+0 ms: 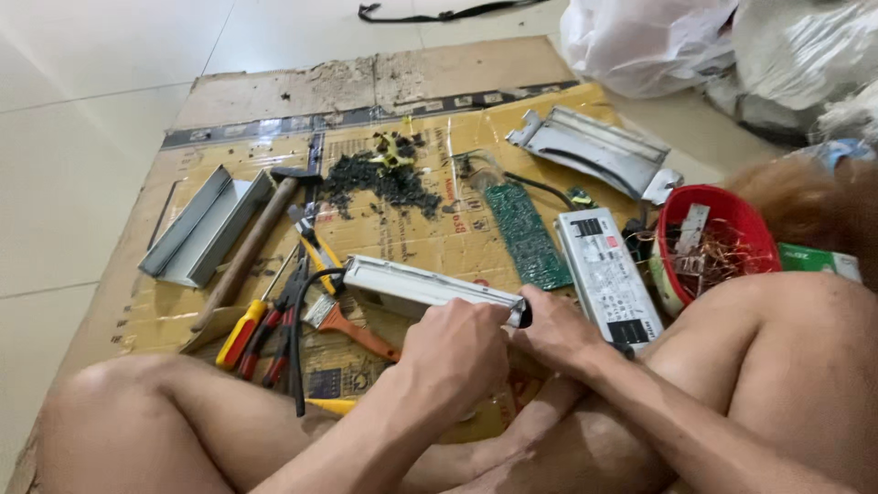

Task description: The person sits on the floor and uses a screwdriver to remove screws from a silver metal casing, likely a power supply unit. They then pry open the casing to separate the two halves and expose the internal components.

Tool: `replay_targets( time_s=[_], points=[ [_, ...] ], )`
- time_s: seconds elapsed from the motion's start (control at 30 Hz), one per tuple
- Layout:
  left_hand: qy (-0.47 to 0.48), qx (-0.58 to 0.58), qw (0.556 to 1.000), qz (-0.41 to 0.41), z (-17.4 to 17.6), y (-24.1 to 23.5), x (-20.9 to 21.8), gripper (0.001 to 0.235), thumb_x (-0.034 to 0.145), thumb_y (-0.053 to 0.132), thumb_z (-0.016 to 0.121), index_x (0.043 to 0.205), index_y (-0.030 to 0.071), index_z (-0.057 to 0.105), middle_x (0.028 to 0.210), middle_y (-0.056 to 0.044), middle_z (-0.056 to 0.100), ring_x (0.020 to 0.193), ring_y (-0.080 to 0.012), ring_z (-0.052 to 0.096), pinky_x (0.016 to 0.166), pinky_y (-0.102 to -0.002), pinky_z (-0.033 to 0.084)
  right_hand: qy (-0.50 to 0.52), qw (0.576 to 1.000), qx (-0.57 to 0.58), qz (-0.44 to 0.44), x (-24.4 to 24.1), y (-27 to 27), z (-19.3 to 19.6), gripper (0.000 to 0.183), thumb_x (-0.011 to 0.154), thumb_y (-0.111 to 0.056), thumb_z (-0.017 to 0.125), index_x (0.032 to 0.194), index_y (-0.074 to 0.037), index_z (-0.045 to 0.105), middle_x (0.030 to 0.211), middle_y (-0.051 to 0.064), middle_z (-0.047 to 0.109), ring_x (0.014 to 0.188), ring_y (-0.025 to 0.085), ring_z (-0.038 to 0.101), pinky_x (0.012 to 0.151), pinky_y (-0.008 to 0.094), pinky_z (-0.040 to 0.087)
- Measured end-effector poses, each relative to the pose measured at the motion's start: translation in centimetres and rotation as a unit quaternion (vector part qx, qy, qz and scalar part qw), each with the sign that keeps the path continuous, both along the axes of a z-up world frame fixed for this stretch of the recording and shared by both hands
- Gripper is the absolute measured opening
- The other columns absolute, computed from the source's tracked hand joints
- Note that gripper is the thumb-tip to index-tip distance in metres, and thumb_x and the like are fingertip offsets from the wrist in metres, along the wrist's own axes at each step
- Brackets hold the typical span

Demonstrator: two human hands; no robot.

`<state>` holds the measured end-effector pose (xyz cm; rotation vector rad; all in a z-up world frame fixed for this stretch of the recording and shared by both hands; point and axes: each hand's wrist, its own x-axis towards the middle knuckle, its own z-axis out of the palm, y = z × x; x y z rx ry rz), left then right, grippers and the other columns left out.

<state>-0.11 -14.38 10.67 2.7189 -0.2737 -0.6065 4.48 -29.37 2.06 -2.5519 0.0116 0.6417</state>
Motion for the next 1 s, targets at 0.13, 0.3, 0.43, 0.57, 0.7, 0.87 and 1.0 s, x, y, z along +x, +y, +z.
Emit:
replay_targets(
  time_s=[0.13, 0.3, 0.43, 0.57, 0.7, 0.87, 1.0],
  points=[
    [0.030, 0.010, 0.999, -0.009, 0.4, 0.2, 0.3, 0.026, 0.092, 0.010, 0.045, 0.105, 0.010, 0.068, 0.088, -0.017, 0.070, 0.084, -0.0382, 0.069, 0.068, -0.052, 0.058, -0.008, 1.000, -0.016, -0.009, 0.0, 0.1, -0.6, 0.056, 0.072, -0.058, 0.063, 0.104, -0.013, 0.055, 0.094, 0.012, 0.072, 0.083, 0.032, 0.068, 0.069, 0.046, 0.049],
    [-0.062, 0.021, 0.998, -0.001, -1.0, 0.4, 1.6, 0.024, 0.087, 0.024, 0.062, 0.101, 0.017, 0.080, 0.088, -0.021, 0.075, 0.092, -0.0422, 0.074, 0.078, -0.057, 0.061, -0.054, 0.997, 0.015, -0.046, 0.3, -0.4, -1.9, 0.062, 0.071, -0.040, 0.075, 0.128, -0.016, 0.066, 0.110, 0.020, 0.077, 0.109, 0.039, 0.072, 0.092, 0.048, 0.058],
    [-0.028, 0.006, 0.999, 0.030, -1.2, -0.5, 1.9, 0.025, 0.089, 0.023, 0.058, 0.099, 0.016, 0.080, 0.089, -0.016, 0.076, 0.094, -0.0398, 0.075, 0.080, -0.055, 0.061, -0.047, 0.998, -0.004, -0.032, -0.1, -0.8, -3.2, 0.064, 0.071, -0.048, 0.073, 0.127, -0.019, 0.066, 0.110, 0.017, 0.077, 0.110, 0.038, 0.071, 0.094, 0.051, 0.057],
    [-0.057, 0.014, 0.998, 0.030, -2.8, -1.5, 3.6, 0.024, 0.087, 0.021, 0.059, 0.091, 0.012, 0.081, 0.079, -0.015, 0.075, 0.086, -0.0375, 0.076, 0.072, -0.056, 0.061, -0.060, 0.998, -0.014, -0.028, 1.1, -1.3, -6.3, 0.059, 0.073, -0.054, 0.064, 0.126, -0.027, 0.069, 0.106, 0.014, 0.078, 0.104, 0.037, 0.073, 0.091, 0.050, 0.058],
    [-0.090, 0.112, 0.988, -0.047, -1.6, -2.8, 2.9, 0.022, 0.092, 0.022, 0.064, 0.094, 0.007, 0.080, 0.078, -0.016, 0.075, 0.082, -0.0353, 0.076, 0.067, -0.053, 0.063, -0.105, 0.991, 0.074, -0.030, 1.5, -1.5, -8.6, 0.052, 0.087, -0.049, 0.066, 0.123, -0.012, 0.071, 0.097, 0.026, 0.077, 0.094, 0.045, 0.074, 0.092, 0.053, 0.056],
    [-0.040, 0.031, 0.997, 0.058, -2.3, -3.1, 2.4, 0.027, 0.090, 0.014, 0.055, 0.099, 0.008, 0.079, 0.092, -0.016, 0.076, 0.095, -0.0408, 0.073, 0.074, -0.061, 0.058, -0.088, 0.992, -0.087, -0.018, 0.2, 0.8, -3.0, 0.031, 0.087, -0.030, 0.056, 0.111, -0.019, 0.071, 0.099, 0.015, 0.079, 0.101, 0.037, 0.074, 0.090, 0.044, 0.060],
    [0.029, -0.045, 0.987, 0.151, -0.6, -2.4, 1.3, 0.031, 0.092, 0.017, 0.054, 0.111, 0.005, 0.075, 0.107, -0.021, 0.075, 0.109, -0.0448, 0.069, 0.088, -0.058, 0.056, -0.115, 0.991, -0.062, 0.000, 0.7, -0.9, -5.2, 0.025, 0.086, -0.025, 0.056, 0.108, -0.022, 0.068, 0.095, 0.019, 0.079, 0.098, 0.039, 0.075, 0.088, 0.049, 0.060]
  ],
)
